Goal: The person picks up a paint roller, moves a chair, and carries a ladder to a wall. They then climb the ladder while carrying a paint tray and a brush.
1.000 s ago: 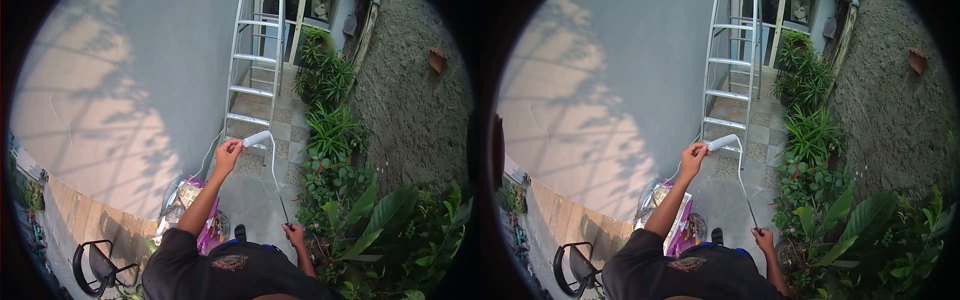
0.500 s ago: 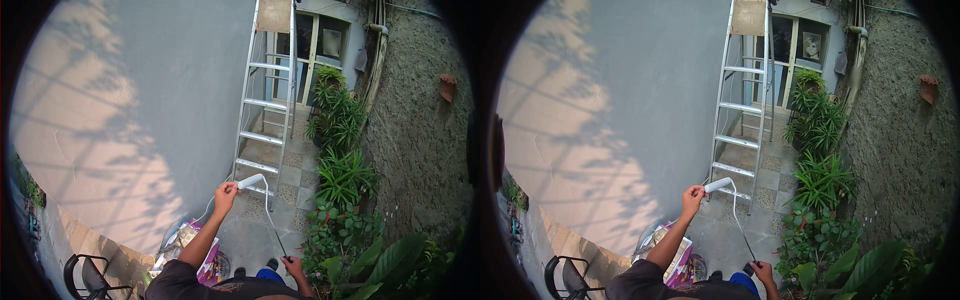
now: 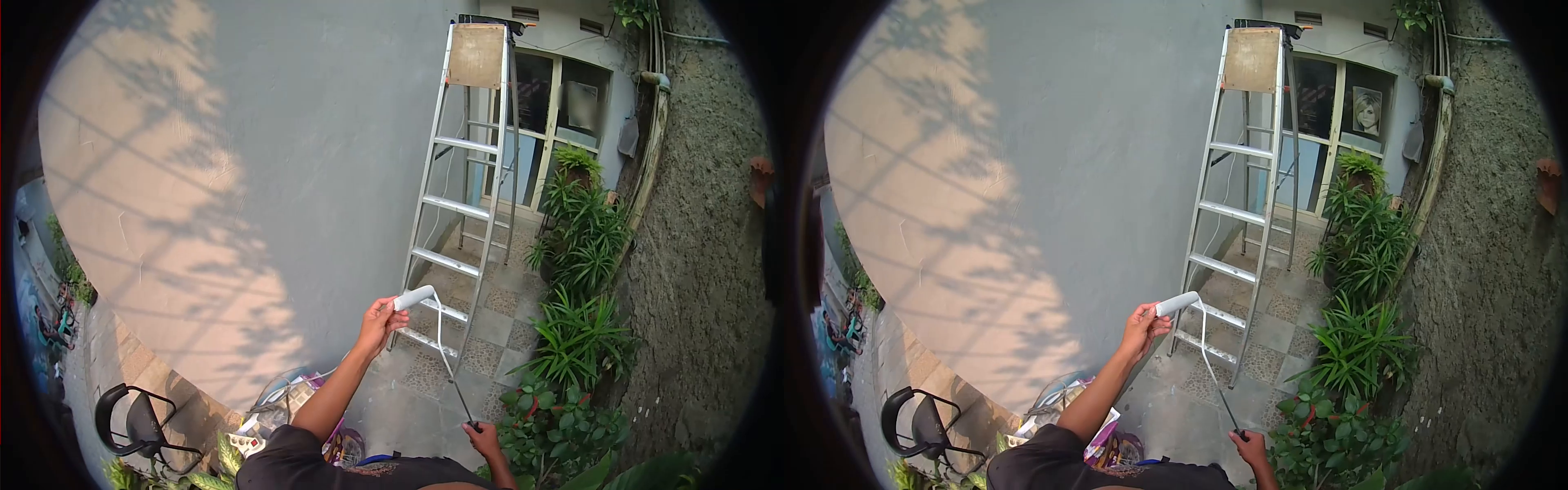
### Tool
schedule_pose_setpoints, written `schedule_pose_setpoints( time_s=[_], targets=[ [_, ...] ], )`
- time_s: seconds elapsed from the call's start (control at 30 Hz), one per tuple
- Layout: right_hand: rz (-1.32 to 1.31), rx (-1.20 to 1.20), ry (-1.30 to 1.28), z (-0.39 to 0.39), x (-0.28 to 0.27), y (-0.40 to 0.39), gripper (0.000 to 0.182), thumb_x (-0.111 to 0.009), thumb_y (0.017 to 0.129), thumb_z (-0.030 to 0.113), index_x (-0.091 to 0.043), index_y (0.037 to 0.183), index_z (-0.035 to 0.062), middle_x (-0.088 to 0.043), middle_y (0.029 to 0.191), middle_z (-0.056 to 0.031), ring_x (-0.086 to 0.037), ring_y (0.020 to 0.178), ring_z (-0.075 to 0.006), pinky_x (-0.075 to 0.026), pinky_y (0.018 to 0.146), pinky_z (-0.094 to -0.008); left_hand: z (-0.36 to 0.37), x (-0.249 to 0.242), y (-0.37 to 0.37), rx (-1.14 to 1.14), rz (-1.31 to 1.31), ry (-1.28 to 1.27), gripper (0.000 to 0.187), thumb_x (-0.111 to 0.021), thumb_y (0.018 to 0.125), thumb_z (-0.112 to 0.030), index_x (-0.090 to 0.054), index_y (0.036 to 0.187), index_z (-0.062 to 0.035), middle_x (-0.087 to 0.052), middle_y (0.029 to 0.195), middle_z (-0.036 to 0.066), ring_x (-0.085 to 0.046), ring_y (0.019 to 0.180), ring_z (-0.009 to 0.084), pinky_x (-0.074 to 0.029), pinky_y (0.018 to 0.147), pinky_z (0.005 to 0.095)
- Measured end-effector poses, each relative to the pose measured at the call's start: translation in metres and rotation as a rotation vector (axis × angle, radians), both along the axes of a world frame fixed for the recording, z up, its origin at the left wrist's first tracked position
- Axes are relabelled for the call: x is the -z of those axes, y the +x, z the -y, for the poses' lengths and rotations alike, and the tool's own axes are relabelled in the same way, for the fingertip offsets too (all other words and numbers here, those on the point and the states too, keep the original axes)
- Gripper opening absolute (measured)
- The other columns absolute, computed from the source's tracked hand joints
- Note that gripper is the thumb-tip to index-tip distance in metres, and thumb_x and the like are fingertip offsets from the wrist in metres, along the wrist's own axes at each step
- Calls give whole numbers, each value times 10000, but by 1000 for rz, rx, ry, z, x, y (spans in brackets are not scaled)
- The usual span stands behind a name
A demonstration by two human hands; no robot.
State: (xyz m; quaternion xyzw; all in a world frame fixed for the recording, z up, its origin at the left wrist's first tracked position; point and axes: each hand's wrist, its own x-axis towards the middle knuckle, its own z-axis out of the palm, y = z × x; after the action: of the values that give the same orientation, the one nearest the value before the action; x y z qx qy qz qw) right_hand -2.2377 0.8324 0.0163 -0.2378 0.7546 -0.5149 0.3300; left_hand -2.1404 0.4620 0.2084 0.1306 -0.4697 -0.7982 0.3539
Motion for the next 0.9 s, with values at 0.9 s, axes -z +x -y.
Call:
schedule_pose_setpoints(
  time_s=[0.9],
  targets=[
    [-88,-378,-241,181,-15,-25,187,-722,855,201,-726,898,19,-510,579,68,-434,501,-28,-341,462,-221,74,-59,102,-533,-118,-175,301,-594,946,-132,-515,1210,-11,-640,930,108,-637,794,163,-550,740,299]
  ],
)
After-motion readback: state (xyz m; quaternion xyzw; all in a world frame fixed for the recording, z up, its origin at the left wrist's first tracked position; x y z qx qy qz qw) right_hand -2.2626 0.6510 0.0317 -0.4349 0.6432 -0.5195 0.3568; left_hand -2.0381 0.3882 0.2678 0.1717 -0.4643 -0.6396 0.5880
